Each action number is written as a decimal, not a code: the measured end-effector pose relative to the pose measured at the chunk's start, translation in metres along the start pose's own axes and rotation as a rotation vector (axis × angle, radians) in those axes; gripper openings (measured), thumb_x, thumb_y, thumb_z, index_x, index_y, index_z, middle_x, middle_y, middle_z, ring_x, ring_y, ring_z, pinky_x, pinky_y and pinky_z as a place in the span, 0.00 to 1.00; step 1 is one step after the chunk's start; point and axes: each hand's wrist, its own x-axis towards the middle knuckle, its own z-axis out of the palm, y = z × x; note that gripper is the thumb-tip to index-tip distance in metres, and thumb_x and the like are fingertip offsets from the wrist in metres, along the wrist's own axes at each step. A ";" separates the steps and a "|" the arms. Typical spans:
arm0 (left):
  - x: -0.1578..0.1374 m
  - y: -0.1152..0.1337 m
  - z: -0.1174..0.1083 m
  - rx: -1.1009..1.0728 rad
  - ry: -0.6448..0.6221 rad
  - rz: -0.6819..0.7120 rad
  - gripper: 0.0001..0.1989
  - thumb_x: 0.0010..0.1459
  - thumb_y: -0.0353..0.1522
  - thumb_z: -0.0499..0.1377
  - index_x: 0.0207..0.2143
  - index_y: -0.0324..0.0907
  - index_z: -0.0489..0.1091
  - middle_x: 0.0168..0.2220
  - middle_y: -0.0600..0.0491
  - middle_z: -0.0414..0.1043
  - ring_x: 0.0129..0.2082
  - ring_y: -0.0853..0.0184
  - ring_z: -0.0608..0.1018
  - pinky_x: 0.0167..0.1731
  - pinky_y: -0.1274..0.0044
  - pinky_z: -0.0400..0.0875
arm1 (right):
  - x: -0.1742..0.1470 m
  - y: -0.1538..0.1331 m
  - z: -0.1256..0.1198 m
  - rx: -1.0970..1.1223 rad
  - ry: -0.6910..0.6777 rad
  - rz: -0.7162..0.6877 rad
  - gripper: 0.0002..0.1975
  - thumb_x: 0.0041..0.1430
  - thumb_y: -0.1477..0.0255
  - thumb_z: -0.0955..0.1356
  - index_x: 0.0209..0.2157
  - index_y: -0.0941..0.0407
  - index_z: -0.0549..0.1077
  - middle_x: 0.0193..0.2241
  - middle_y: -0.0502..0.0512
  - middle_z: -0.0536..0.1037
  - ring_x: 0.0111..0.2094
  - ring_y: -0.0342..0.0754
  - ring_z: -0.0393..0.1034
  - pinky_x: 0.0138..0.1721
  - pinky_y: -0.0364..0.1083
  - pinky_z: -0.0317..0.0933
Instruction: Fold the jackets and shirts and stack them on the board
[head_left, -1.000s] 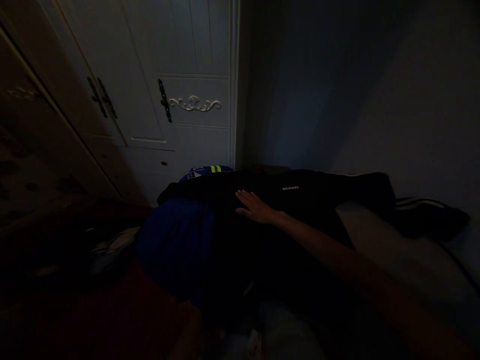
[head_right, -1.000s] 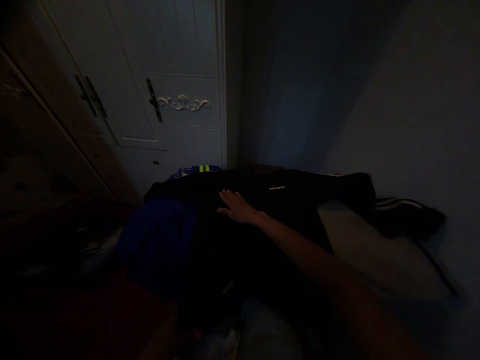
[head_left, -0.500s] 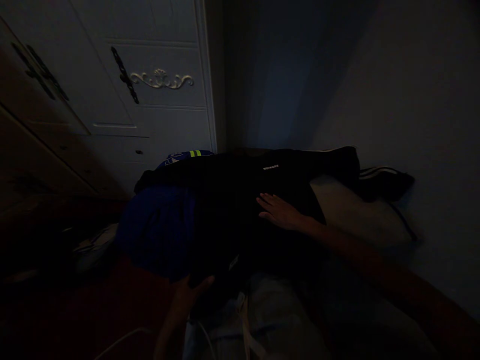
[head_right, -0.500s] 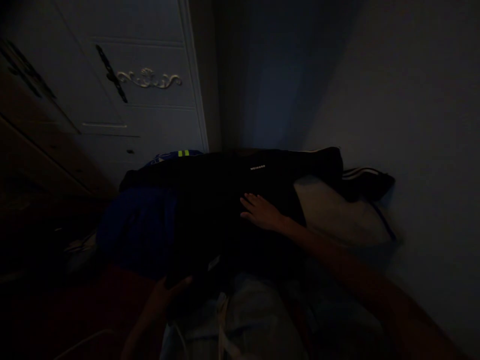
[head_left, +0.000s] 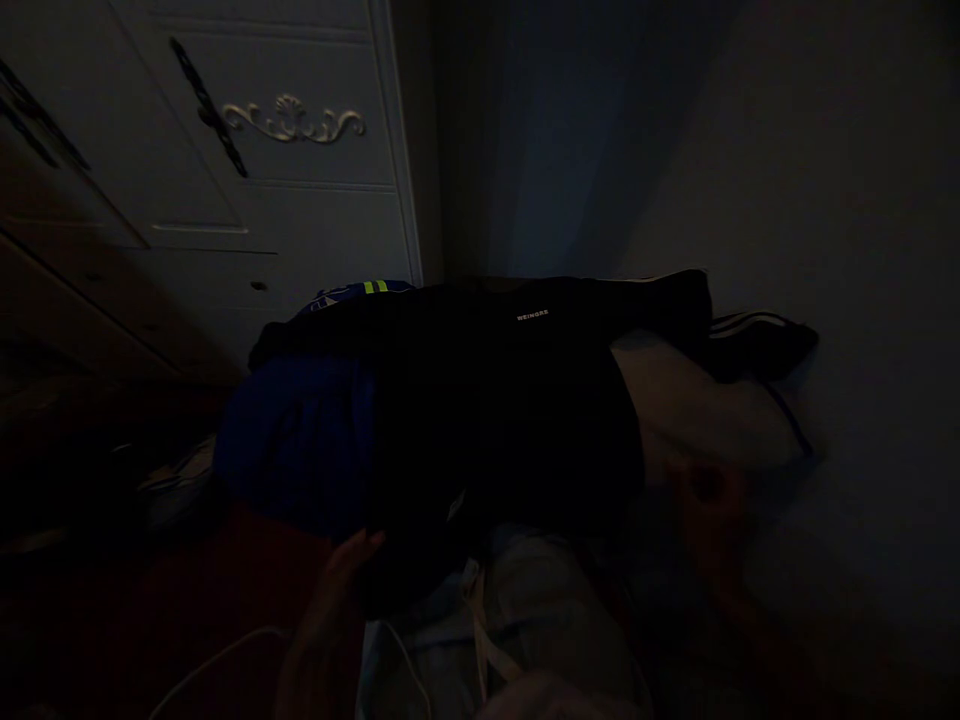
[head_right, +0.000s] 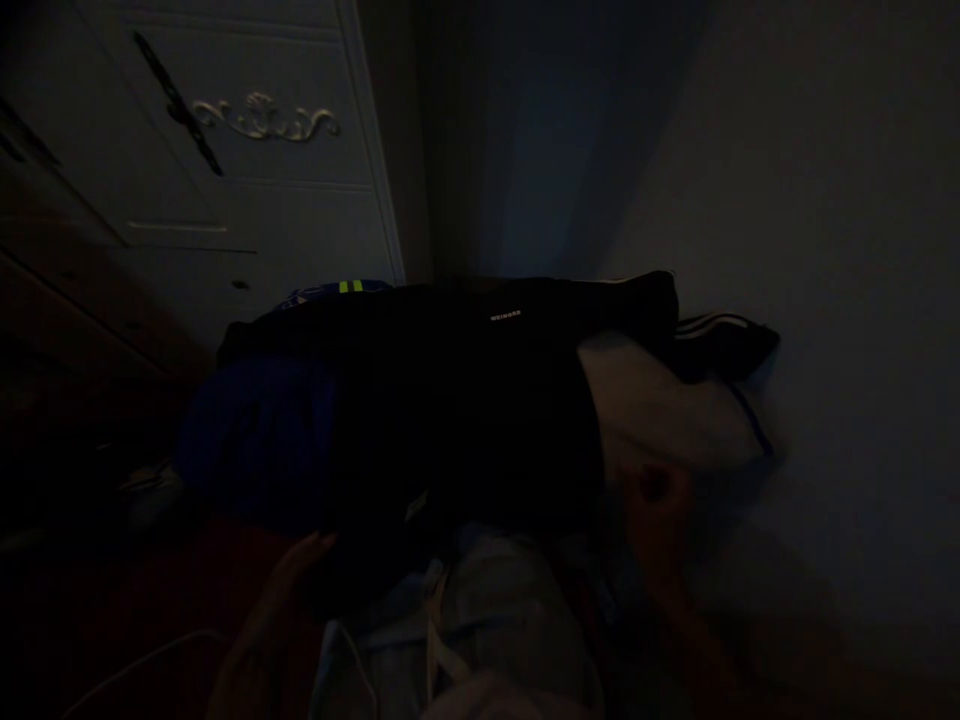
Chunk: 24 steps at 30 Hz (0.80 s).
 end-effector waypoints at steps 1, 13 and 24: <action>-0.004 0.004 0.001 -0.004 -0.036 -0.009 0.18 0.33 0.39 0.72 0.26 0.40 0.73 0.23 0.54 0.75 0.23 0.65 0.77 0.24 0.76 0.71 | -0.005 0.008 -0.003 -0.016 -0.112 0.092 0.27 0.44 0.48 0.70 0.35 0.56 0.68 0.31 0.55 0.72 0.32 0.51 0.68 0.38 0.53 0.65; -0.017 0.022 -0.006 0.147 -0.113 0.012 0.26 0.32 0.41 0.73 0.35 0.39 0.75 0.29 0.49 0.79 0.27 0.58 0.81 0.30 0.70 0.75 | -0.047 0.048 0.017 0.114 -0.559 0.429 0.29 0.32 0.52 0.75 0.35 0.55 0.73 0.39 0.63 0.80 0.44 0.62 0.75 0.43 0.56 0.69; -0.008 0.022 0.004 0.226 0.178 0.022 0.20 0.43 0.34 0.70 0.41 0.40 0.73 0.31 0.49 0.80 0.28 0.60 0.81 0.27 0.73 0.76 | -0.046 0.040 -0.005 0.094 -0.657 0.558 0.24 0.36 0.51 0.73 0.29 0.56 0.76 0.28 0.58 0.81 0.35 0.62 0.77 0.37 0.55 0.70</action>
